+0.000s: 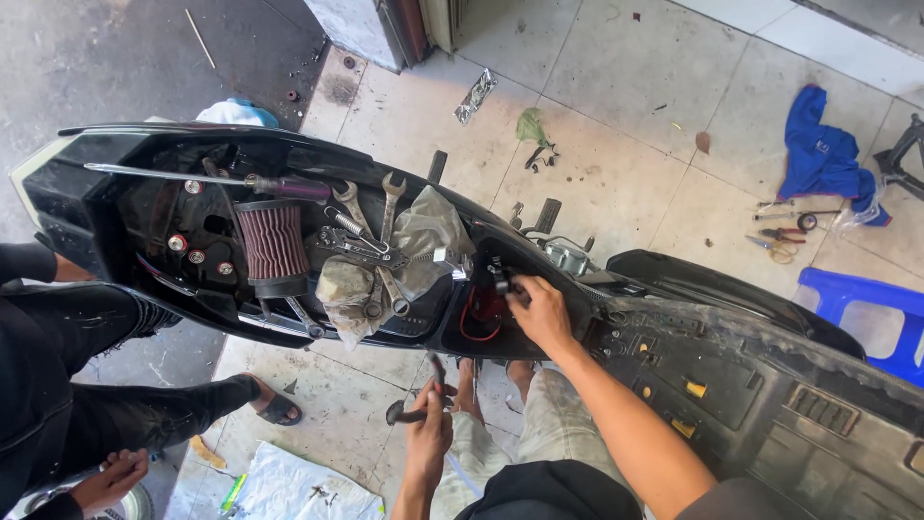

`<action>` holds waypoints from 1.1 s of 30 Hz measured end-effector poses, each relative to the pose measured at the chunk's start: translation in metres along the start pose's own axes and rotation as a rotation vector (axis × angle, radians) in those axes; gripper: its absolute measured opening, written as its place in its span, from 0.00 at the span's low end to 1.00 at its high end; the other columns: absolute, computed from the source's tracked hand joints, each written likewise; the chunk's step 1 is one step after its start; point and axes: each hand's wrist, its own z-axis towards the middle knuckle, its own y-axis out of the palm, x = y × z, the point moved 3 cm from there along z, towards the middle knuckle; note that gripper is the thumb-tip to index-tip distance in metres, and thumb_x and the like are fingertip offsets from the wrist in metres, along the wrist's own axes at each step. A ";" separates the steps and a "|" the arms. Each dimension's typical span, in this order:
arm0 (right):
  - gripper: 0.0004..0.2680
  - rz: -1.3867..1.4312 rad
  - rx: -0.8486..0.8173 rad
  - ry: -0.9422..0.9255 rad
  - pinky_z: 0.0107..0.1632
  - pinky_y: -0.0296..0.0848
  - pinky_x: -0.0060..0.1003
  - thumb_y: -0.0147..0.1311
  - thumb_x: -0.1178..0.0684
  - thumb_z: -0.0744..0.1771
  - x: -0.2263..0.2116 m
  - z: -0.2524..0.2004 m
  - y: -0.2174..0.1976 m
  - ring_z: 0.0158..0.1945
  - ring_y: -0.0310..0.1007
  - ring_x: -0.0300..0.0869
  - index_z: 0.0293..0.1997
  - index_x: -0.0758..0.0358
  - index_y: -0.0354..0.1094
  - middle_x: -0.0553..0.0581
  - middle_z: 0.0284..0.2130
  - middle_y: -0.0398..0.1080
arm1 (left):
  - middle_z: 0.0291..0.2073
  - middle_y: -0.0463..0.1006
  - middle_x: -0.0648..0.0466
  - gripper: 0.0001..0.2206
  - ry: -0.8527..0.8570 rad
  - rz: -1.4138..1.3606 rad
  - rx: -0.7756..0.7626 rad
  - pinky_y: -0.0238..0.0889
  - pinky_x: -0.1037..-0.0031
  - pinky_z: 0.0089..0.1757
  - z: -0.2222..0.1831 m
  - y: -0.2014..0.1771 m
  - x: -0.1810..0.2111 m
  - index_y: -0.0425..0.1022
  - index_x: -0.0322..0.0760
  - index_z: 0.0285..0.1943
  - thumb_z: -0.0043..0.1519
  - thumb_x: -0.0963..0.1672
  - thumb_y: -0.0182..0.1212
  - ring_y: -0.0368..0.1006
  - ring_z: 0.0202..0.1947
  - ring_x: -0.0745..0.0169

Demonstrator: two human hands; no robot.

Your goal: Repairing a plastic motorcycle headlight housing using a hot glue gun

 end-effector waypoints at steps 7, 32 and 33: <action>0.09 -0.354 -0.109 0.023 0.41 0.69 0.63 0.60 0.51 0.63 0.016 0.019 0.055 0.35 0.76 0.61 0.43 0.61 0.74 0.61 0.38 0.75 | 0.44 0.80 0.49 0.20 0.179 0.148 0.034 0.60 0.75 0.47 0.024 0.003 -0.034 0.77 0.23 0.61 0.68 0.46 0.53 0.69 0.42 0.63; 0.18 0.588 -0.922 -0.001 0.52 0.80 0.36 0.68 0.55 0.57 -0.096 -0.089 -0.008 0.45 0.79 0.43 0.51 0.60 0.74 0.57 0.46 0.79 | 0.41 0.75 0.43 0.11 0.014 -0.273 0.073 0.60 0.67 0.37 0.032 -0.025 -0.035 0.69 0.33 0.47 0.60 0.42 0.61 0.68 0.38 0.54; 0.25 0.824 -1.009 0.170 0.56 0.81 0.38 0.70 0.49 0.55 -0.101 -0.090 -0.012 0.49 0.81 0.45 0.57 0.62 0.72 0.59 0.46 0.79 | 0.41 0.77 0.44 0.09 -0.033 -0.315 0.068 0.60 0.66 0.44 0.027 -0.028 -0.030 0.71 0.33 0.46 0.57 0.38 0.60 0.70 0.42 0.53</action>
